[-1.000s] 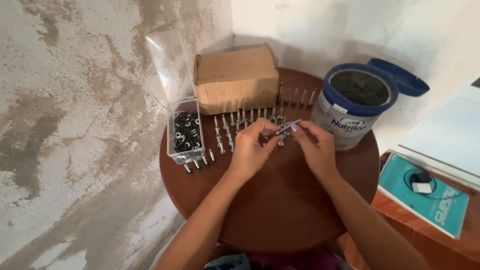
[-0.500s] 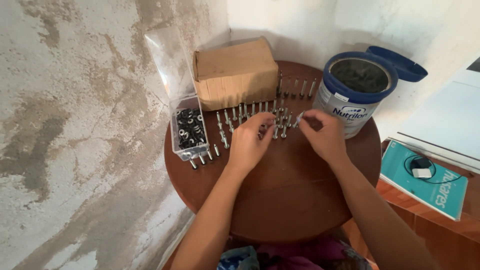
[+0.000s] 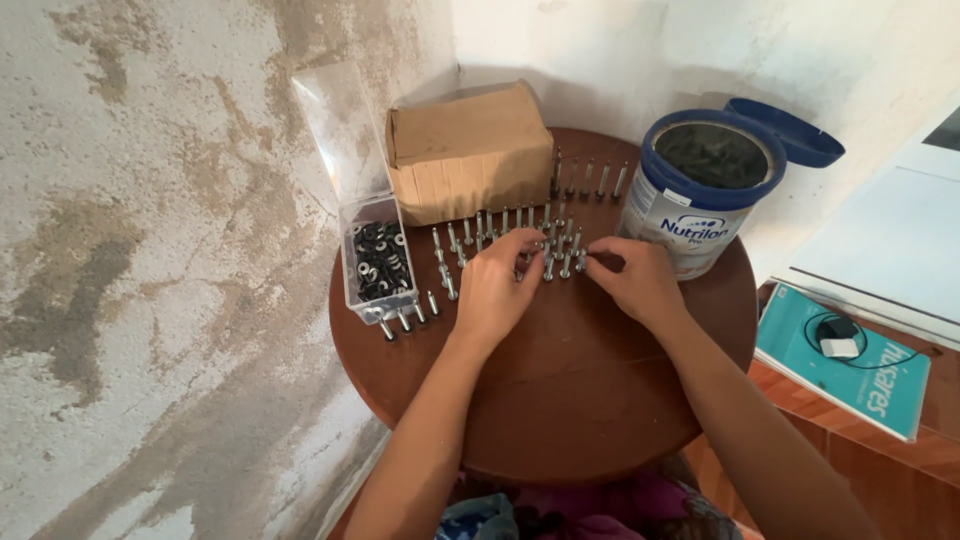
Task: Assembling metal bolts and washers by hand and placing them into a blue plastic container for organization.
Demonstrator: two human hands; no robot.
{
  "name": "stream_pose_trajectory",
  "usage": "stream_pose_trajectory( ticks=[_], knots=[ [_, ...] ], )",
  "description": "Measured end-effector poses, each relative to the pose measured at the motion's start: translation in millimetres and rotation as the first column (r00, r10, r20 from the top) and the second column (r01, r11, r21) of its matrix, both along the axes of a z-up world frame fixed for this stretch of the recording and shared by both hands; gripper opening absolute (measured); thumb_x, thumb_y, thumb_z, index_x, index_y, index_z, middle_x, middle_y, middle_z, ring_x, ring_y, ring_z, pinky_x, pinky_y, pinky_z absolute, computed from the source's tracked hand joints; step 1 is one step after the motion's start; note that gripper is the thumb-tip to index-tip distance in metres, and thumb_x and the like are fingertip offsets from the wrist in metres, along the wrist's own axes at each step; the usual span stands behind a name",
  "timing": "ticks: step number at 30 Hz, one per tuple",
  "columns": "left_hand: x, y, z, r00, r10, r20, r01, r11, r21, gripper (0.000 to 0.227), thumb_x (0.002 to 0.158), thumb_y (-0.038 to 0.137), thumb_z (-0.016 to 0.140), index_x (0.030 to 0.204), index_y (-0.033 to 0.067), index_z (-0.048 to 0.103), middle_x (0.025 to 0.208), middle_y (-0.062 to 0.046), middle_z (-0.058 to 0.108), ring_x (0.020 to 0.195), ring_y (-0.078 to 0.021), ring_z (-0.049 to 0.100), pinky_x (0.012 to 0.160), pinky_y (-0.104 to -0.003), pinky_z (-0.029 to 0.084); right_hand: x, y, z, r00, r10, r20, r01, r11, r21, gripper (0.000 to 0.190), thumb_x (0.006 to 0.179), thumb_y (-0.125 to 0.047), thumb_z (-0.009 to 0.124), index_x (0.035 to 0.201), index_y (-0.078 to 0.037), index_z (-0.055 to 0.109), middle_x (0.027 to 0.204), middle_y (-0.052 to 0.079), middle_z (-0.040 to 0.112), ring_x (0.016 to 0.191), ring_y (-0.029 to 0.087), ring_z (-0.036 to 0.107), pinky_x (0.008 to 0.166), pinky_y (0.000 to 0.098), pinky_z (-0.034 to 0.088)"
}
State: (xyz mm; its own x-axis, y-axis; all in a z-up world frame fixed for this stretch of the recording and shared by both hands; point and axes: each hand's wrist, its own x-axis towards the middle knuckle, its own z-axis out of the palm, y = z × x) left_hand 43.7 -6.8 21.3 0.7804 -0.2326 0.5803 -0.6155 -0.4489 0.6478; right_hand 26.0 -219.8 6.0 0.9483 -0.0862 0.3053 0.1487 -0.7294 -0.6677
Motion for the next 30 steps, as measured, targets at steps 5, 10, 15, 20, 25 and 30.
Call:
stream_pose_trajectory(
  ticks=[5, 10, 15, 20, 25, 30],
  knots=[
    [0, 0, -1, 1.000, -0.010, -0.004, 0.010, 1.000, 0.007, 0.022, 0.093, 0.006, 0.071, 0.114, 0.0082, 0.071, 0.094, -0.013, 0.079, 0.077, -0.0263, 0.078, 0.064, -0.036, 0.063, 1, -1, -1, 1.000, 0.024, -0.002, -0.024, 1.000, 0.009, 0.026, 0.099, -0.022, 0.071, 0.117, -0.004, 0.077, 0.110, 0.019, 0.077, 0.106, 0.035, 0.072, 0.087, 0.0461, 0.059],
    [-1, 1, 1, 1.000, -0.012, -0.008, 0.012, 1.000, 0.008, 0.021, 0.093, 0.005, 0.071, 0.114, 0.0071, 0.072, 0.094, -0.014, 0.079, 0.076, -0.0262, 0.078, 0.062, -0.036, 0.063, 3, 0, 0, 1.000, 0.029, -0.010, -0.029, 1.000, 0.011, 0.025, 0.101, -0.023, 0.069, 0.117, -0.005, 0.077, 0.109, 0.018, 0.077, 0.105, 0.034, 0.072, 0.086, 0.0453, 0.060],
    [0, 0, 0, 1.000, -0.011, -0.005, 0.011, 1.000, 0.014, 0.020, 0.094, 0.005, 0.070, 0.114, 0.0069, 0.072, 0.094, -0.015, 0.079, 0.076, -0.0272, 0.078, 0.063, -0.037, 0.063, -2, 4, 6, 1.000, 0.022, -0.013, -0.022, 1.000, -0.005, 0.025, 0.101, -0.021, 0.069, 0.116, -0.003, 0.077, 0.107, 0.020, 0.077, 0.103, 0.036, 0.073, 0.084, 0.0449, 0.060],
    [-2, 0, 0, 1.000, -0.012, -0.012, 0.012, 1.000, 0.017, 0.020, 0.095, 0.006, 0.068, 0.114, 0.0070, 0.072, 0.094, -0.015, 0.079, 0.076, -0.0276, 0.078, 0.063, -0.037, 0.063, 3, 0, -2, 0.999, 0.027, -0.017, -0.028, 0.999, -0.024, 0.027, 0.101, -0.024, 0.069, 0.118, -0.004, 0.076, 0.108, 0.019, 0.077, 0.104, 0.035, 0.072, 0.086, 0.0444, 0.060],
    [-2, -1, 1, 1.000, -0.004, -0.010, 0.004, 1.000, 0.021, 0.020, 0.095, 0.006, 0.068, 0.115, 0.0072, 0.071, 0.094, -0.015, 0.079, 0.077, -0.0272, 0.078, 0.063, -0.037, 0.063, -5, 9, 10, 1.000, -0.016, -0.025, 0.015, 0.999, -0.042, 0.031, 0.095, -0.025, 0.075, 0.116, -0.001, 0.074, 0.105, 0.021, 0.077, 0.100, 0.035, 0.073, 0.084, 0.0445, 0.060],
    [-1, -2, 1, 1.000, 0.015, -0.004, -0.016, 1.000, -0.024, 0.018, 0.094, 0.005, 0.069, 0.112, 0.0064, 0.073, 0.094, -0.016, 0.079, 0.077, -0.0280, 0.078, 0.063, -0.038, 0.063, -4, 4, -4, 0.880, -0.054, 0.473, 0.077, 0.997, -0.028, 0.024, 0.091, -0.019, 0.080, 0.074, -0.012, 0.064, 0.059, 0.003, 0.064, 0.057, 0.024, 0.065, 0.053, 0.0304, 0.051]
  ],
)
